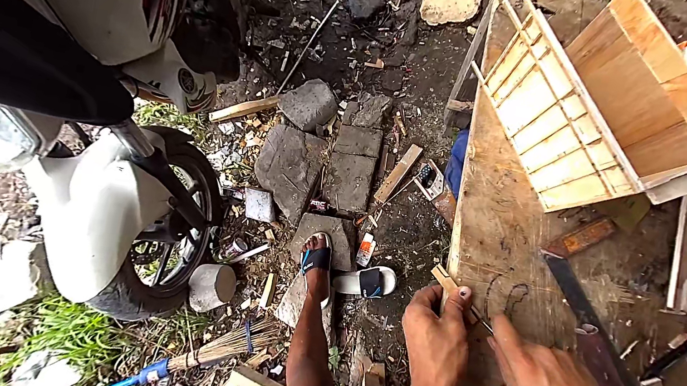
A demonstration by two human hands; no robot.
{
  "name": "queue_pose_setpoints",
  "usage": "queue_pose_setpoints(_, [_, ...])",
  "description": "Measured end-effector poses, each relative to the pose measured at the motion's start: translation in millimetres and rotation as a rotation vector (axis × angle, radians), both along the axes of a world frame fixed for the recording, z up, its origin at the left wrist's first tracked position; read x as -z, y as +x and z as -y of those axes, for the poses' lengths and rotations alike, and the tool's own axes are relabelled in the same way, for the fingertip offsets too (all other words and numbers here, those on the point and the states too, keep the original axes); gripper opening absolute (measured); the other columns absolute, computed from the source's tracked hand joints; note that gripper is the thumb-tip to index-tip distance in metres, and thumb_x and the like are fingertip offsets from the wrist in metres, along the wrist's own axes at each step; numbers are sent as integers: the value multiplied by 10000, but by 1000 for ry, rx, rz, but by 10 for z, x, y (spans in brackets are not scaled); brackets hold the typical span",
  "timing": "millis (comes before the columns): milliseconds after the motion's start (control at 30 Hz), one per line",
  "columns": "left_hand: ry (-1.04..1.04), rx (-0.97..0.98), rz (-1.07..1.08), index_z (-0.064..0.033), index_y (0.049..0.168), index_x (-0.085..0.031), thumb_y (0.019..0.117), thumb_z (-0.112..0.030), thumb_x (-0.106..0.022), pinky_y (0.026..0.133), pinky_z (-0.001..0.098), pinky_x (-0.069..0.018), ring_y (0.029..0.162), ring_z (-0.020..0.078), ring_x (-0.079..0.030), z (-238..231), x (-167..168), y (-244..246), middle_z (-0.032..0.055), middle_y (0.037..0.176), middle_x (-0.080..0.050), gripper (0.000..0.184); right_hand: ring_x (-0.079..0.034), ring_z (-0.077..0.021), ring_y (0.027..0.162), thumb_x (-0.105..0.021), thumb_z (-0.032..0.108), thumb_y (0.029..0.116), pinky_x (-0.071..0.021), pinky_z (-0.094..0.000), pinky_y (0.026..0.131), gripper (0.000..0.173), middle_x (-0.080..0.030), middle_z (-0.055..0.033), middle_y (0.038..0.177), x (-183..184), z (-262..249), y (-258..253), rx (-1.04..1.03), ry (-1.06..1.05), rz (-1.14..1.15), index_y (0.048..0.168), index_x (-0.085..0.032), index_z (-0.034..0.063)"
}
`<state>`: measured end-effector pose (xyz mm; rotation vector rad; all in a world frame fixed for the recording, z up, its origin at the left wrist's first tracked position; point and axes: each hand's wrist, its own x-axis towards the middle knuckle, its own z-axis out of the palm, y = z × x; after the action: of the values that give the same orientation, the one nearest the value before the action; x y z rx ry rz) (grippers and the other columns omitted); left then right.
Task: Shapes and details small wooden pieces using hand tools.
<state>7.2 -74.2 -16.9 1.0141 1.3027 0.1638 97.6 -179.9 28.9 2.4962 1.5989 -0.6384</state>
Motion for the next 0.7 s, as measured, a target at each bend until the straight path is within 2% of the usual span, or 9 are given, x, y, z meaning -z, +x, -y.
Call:
queue_pose_setpoints(67, [-18, 12, 53, -49, 872, -709, 967, -200, -708, 652, 256, -510, 660, 73, -607, -52, 39, -45, 4, 737, -650, 178, -633, -346, 464, -505, 200, 1032, -511, -479, 424, 252, -575, -115, 551, 10, 81, 21, 2, 58, -33, 1066, -651, -3])
queue_pose_setpoints(133, [-41, 0, 75, -45, 887, -699, 968, -192, -709, 649, 255, -510, 658, 78, -606, -48, 49, -68, 7, 738, -647, 168, -643, -364, 478, -507, 196, 1033, -515, -496, 430, 251, -587, -138, 567, -43, 220, 49, 13, 67, -93, 1029, -642, -15])
queue_pose_setpoints(200, [-60, -74, 127, -20, 1023, -697, 949, -157, -731, 681, 257, -545, 692, 93, -651, -20, 69, -61, 35, 791, -696, 159, -629, -338, 474, -488, 222, 1034, -506, -487, 422, 264, -578, -132, 578, -52, 320, 147, 54, 138, -141, 989, -620, -2])
queue_pose_setpoints(267, [-88, -186, 213, 14, 1182, -671, 928, -96, -745, 749, 275, -589, 764, 126, -699, 18, 98, -79, 79, 868, -731, 287, -604, -272, 487, -455, 269, 1034, -505, -444, 438, 303, -571, -98, 610, 16, 314, 238, 154, 217, -194, 991, -620, 18])
queue_pose_setpoints(300, [-95, -243, 242, 27, 1199, -669, 922, -63, -741, 771, 284, -593, 791, 139, -704, 37, 104, -88, 94, 888, -732, 300, -622, -237, 515, -440, 292, 1040, -534, -421, 472, 322, -598, -81, 648, 47, 290, 269, 228, 206, -247, 1021, -630, 32])
queue_pose_setpoints(400, [-112, -392, 267, 52, 1068, -684, 901, 10, -730, 795, 293, -588, 812, 160, -694, 79, 96, -109, 119, 873, -717, 179, -656, -185, 566, -465, 313, 1049, -578, -382, 526, 356, -666, -61, 749, 49, 187, 234, 451, 150, -424, 1198, -638, 39])
queue_pose_setpoints(467, [-158, -456, 261, 47, 999, -678, 895, 27, -727, 748, 272, -570, 786, 148, -671, 91, 75, -144, 117, 853, -699, 117, -665, -188, 574, -489, 288, 1042, -585, -388, 524, 366, -674, -68, 780, -10, 111, 131, 530, 132, -507, 1284, -592, 34])
queue_pose_setpoints(600, [-230, -474, 251, 52, 981, -682, 893, 38, -726, 690, 256, -560, 741, 139, -663, 111, 30, -257, 117, 826, -695, 100, -694, -219, 634, -492, 203, 1052, -602, -396, 584, 360, -692, -109, 831, -197, 0, 12, 520, 59, -613, 1332, -536, -20])
queue_pose_setpoints(700, [-196, -419, 252, 46, 945, -695, 844, 25, -776, 709, 273, -588, 745, 148, -685, 124, 37, -368, 120, 820, -705, 131, -697, -180, 593, -506, 174, 1053, -609, -347, 543, 347, -706, -90, 814, -242, -43, -39, 553, 60, -643, 1332, -535, -31])
